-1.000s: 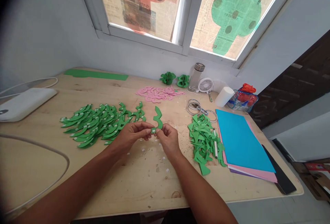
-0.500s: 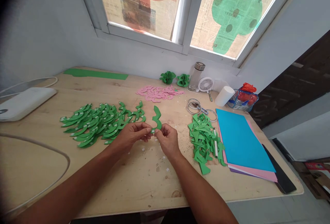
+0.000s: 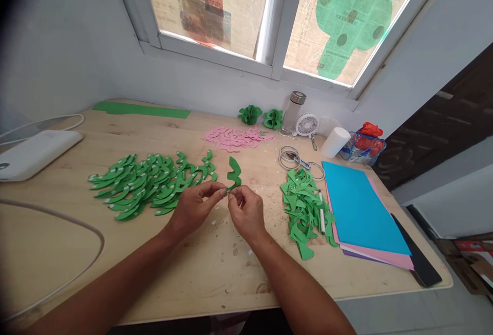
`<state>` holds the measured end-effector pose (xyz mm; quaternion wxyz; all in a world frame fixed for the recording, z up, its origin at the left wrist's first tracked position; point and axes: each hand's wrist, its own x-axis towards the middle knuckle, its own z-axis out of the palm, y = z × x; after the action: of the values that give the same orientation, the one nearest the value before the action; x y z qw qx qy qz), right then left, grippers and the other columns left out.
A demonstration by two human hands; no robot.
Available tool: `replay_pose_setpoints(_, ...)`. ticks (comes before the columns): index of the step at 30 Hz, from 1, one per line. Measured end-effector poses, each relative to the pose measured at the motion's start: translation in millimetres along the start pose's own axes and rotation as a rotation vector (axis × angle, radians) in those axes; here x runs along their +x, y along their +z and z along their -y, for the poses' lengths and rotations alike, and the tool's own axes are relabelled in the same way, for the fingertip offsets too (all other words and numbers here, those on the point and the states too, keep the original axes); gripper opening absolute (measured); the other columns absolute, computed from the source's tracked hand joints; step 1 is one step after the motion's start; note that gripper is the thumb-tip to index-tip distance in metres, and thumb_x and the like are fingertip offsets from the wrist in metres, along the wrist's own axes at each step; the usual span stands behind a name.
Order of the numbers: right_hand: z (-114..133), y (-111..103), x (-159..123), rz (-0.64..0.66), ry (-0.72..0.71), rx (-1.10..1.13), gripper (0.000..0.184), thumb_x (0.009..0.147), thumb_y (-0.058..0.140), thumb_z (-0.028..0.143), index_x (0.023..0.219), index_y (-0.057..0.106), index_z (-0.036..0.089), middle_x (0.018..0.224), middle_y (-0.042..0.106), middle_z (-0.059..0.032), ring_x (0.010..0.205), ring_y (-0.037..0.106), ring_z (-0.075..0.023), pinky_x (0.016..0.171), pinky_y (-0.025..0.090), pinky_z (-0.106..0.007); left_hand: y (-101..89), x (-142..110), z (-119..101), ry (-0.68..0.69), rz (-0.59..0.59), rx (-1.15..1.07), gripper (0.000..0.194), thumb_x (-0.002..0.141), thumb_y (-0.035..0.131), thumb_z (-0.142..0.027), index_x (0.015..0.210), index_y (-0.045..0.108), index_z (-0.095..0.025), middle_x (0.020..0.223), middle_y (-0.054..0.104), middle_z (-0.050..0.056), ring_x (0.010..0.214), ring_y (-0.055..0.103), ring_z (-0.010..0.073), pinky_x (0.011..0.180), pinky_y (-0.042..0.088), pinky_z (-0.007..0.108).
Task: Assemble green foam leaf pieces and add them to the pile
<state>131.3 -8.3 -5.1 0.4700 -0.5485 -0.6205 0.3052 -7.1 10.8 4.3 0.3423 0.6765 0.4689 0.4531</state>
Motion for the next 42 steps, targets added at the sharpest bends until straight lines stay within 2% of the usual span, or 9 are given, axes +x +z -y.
replay_pose_setpoints(7, -4.5, 0.9, 2.3, -0.012, 0.078, 0.055, 0.011, 0.073, 0.053, 0.027, 0.067, 0.055, 0.018, 0.057, 0.054, 0.0024, 0.051, 0.044, -0.0106, 0.049, 0.035, -0.022, 2.7, 2.6, 9.2, -0.085, 0.097, -0.188, 0.020, 0.075, 0.056, -0.034, 0.070, 0.063, -0.016, 0.065, 0.063, 0.002, 0.062, 0.056, 0.0150, 0.060, 0.045, 0.024)
replay_pose_setpoints(14, -10.0, 4.3, 3.8, -0.012, 0.138, 0.114, 0.013, 0.071, 0.055, 0.029, 0.064, 0.052, 0.018, 0.055, 0.050, 0.0038, 0.048, 0.041, -0.0092, 0.046, 0.033, -0.021, 1.0, 1.4, 2.4, -0.074, 0.106, -0.137, 0.018, 0.075, 0.056, -0.031, 0.070, 0.065, -0.016, 0.069, 0.066, 0.002, 0.065, 0.057, 0.0151, 0.060, 0.044, 0.023)
replay_pose_setpoints(37, -10.6, 2.9, 4.1, 0.006, 0.137, 0.114, 0.011, 0.070, 0.054, 0.028, 0.065, 0.054, 0.018, 0.055, 0.052, 0.0033, 0.049, 0.043, -0.0102, 0.048, 0.034, -0.022, 1.1, 3.0, 6.4, -0.084, 0.134, -0.157, 0.021, 0.074, 0.056, -0.034, 0.069, 0.065, -0.016, 0.064, 0.063, 0.002, 0.064, 0.057, 0.0154, 0.059, 0.044, 0.023)
replay_pose_setpoints(42, -12.0, 3.9, 4.0, -0.005, 0.148, 0.101, 0.010, 0.069, 0.055, 0.026, 0.063, 0.052, 0.019, 0.054, 0.049, 0.0042, 0.048, 0.042, -0.0098, 0.047, 0.033, -0.022, 0.3, 1.5, 3.7, -0.070, 0.131, -0.097, 0.020, 0.075, 0.056, -0.034, 0.069, 0.065, -0.017, 0.065, 0.064, 0.001, 0.064, 0.056, 0.0149, 0.059, 0.042, 0.023)
